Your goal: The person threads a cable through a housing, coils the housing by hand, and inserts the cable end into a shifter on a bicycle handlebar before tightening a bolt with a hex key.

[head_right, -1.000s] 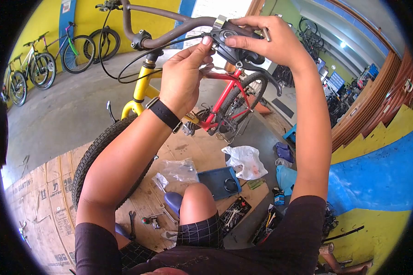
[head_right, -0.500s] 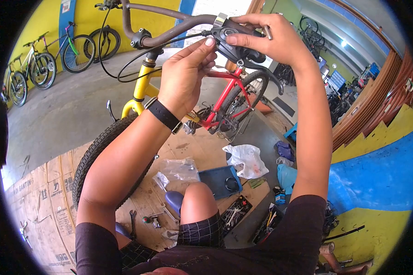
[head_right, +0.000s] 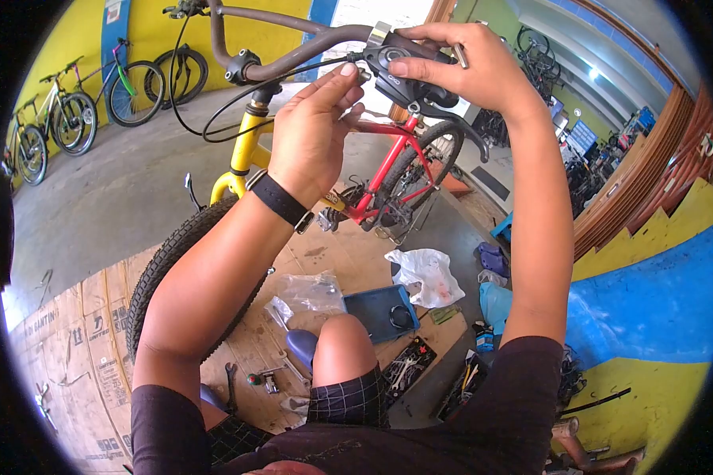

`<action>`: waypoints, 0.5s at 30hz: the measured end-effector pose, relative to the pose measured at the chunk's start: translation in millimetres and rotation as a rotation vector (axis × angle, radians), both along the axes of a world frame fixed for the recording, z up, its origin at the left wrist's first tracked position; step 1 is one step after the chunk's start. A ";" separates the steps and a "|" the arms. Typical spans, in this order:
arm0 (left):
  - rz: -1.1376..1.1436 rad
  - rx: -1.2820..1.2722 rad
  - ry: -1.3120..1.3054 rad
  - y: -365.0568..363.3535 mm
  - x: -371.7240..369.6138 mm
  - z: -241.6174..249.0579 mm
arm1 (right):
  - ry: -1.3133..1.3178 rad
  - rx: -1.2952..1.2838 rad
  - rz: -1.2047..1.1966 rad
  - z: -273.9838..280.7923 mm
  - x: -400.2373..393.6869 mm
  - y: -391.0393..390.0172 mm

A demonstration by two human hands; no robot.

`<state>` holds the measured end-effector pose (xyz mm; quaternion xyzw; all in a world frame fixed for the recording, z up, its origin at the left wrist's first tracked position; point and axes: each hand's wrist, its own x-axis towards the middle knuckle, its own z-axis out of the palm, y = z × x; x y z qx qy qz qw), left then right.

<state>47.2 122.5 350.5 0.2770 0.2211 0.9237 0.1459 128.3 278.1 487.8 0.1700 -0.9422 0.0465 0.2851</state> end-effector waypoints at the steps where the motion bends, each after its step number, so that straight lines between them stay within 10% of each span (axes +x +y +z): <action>1: 0.001 -0.001 0.007 -1.1 -0.9 -1.6 | 0.166 0.128 0.060 -0.5 0.6 -1.4; 6: 0.029 -0.053 0.068 -25.1 5.6 -10.9 | 0.757 0.418 0.107 -15.8 32.8 -38.2; 15: -0.011 -0.119 0.251 -55.0 7.4 -44.5 | 0.436 0.341 -0.036 -92.1 38.0 -88.3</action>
